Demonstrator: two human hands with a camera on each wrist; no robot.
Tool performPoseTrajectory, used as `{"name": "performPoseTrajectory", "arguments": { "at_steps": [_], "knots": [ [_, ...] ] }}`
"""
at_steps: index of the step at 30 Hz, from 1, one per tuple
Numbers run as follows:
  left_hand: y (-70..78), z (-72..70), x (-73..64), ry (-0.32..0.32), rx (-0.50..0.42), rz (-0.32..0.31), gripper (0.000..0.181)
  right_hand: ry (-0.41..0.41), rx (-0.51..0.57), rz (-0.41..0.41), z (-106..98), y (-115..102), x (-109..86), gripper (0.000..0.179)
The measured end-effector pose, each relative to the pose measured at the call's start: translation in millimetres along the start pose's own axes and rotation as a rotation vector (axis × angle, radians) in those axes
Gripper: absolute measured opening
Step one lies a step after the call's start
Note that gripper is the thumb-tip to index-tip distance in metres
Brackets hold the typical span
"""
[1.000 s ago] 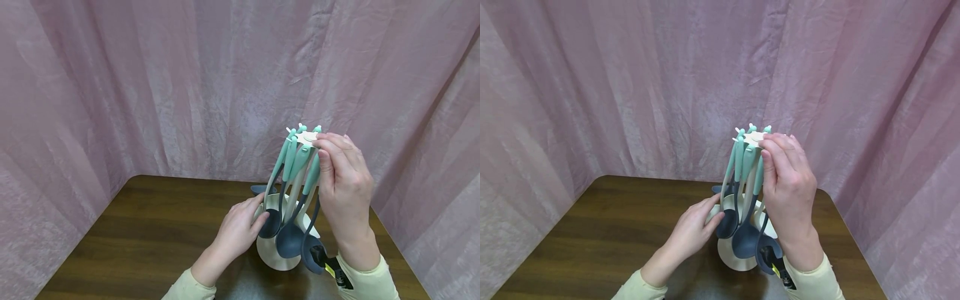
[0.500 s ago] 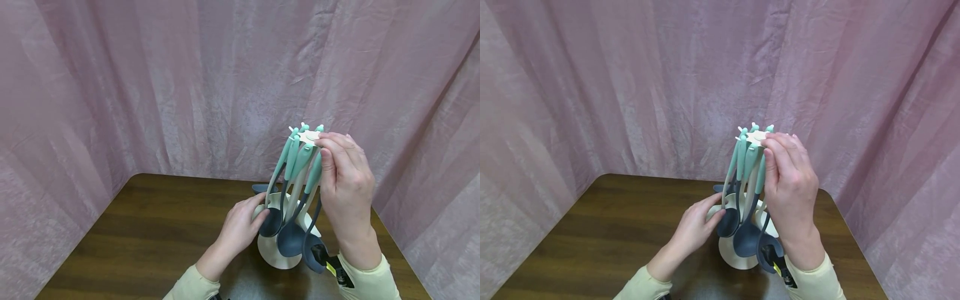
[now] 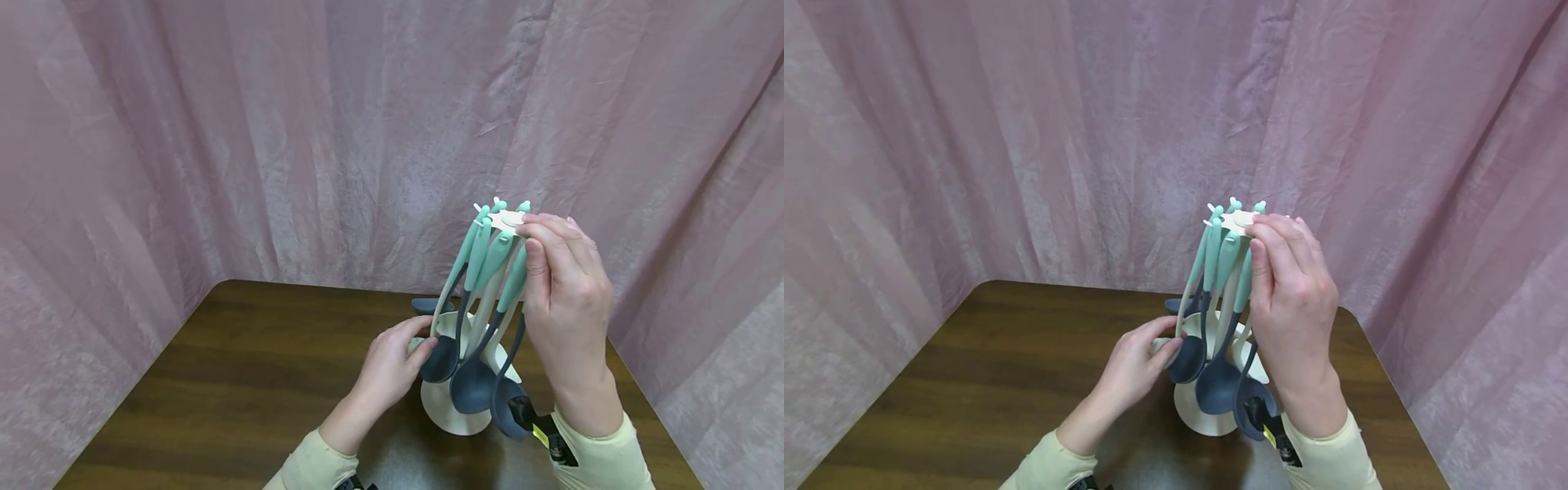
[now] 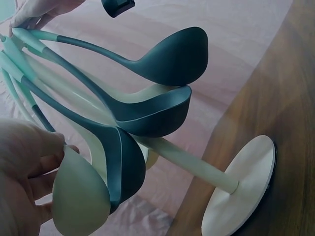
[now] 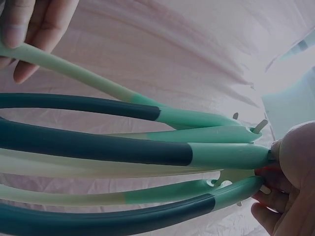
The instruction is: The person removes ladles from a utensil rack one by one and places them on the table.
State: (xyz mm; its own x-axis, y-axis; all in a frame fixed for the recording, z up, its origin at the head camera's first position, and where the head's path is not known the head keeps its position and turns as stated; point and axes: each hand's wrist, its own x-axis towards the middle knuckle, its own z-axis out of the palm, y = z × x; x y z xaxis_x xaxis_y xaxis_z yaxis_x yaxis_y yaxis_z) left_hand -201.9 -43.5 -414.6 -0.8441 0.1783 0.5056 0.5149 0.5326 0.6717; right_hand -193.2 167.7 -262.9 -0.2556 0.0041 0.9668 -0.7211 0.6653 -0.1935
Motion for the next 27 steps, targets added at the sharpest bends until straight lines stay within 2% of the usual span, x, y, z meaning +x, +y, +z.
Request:
{"name": "performPoseTrajectory", "arguments": {
  "at_steps": [6, 16, 27],
  "knots": [
    [-1.7, -4.5, 0.3, 0.032, -0.01, 0.008, 0.024, -0.003, -0.008, -0.002, 2.6, 1.3, 1.7, 0.023],
    [-5.5, -6.9, -2.9, 0.053, -0.032, -0.013, 0.018, -0.027, -0.021, -0.012, 5.3, 7.1, -2.3, 0.024],
    [-5.5, -9.5, -2.2, 0.074, -0.057, 0.004, 0.013, -0.031, -0.042, -0.007, 3.9, 8.7, -4.4, 0.025]
  ]
}}
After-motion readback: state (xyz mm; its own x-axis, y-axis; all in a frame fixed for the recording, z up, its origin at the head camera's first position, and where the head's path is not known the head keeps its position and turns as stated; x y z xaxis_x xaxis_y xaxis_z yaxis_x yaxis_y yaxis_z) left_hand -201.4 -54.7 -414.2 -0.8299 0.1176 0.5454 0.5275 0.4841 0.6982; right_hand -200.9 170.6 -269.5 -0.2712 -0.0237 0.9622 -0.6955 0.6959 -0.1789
